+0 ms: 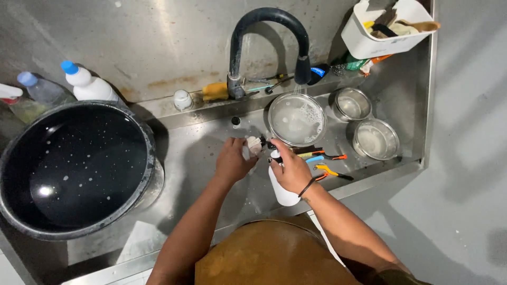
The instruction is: The person is cleaning a white sneaker in a stainless steel sink, applying cleaning solution and scrubbing with a brush.
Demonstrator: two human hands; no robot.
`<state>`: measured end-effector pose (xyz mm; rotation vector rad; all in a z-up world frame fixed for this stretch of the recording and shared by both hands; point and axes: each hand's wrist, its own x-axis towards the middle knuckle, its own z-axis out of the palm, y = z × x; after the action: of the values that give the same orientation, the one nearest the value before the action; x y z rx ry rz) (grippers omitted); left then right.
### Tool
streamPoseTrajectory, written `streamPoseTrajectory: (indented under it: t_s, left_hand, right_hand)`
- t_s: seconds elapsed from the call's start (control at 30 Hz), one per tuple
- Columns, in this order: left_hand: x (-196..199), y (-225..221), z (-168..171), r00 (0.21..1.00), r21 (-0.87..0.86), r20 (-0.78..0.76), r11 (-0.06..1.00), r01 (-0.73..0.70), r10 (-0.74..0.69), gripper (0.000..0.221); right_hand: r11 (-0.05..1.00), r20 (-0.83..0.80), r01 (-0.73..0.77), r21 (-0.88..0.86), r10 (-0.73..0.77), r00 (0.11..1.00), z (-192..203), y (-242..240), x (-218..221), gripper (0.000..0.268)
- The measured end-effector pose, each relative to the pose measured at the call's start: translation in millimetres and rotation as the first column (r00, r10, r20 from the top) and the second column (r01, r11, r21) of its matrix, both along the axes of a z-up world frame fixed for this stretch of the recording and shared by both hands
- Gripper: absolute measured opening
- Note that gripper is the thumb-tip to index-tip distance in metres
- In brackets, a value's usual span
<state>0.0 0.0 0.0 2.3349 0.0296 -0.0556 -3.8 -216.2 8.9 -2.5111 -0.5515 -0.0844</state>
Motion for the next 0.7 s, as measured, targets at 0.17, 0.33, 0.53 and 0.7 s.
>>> streamPoseTrajectory:
  t_s: [0.17, 0.33, 0.53, 0.7]
  left_hand:
    - [-0.5, -4.3, 17.2, 1.0, 0.058, -0.022, 0.998, -0.001, 0.003, 0.06]
    - [-2.9, -5.0, 21.5, 0.994, 0.123, -0.057, 0.988, 0.097, -0.091, 0.064]
    - [-18.0, 0.6, 44.0, 0.953, 0.208, -0.228, 0.946, 0.249, -0.201, 0.095]
    - [-17.7, 7.1, 38.3, 0.979, 0.041, -0.199, 0.999, -0.028, 0.036, 0.074]
  right_hand:
    - [0.999, -0.008, 0.018, 0.035, -0.018, 1.0, 30.0, 16.2, 4.8, 0.056]
    - [0.997, -0.031, -0.071, 0.01, 0.071, 0.997, 35.9, 9.8, 12.9, 0.052]
    - [0.994, -0.208, -0.102, 0.043, 0.109, 0.972, 47.5, 11.5, -9.4, 0.059]
    - [0.988, 0.043, -0.113, 0.101, 0.109, 0.993, 26.5, 16.5, -8.1, 0.049]
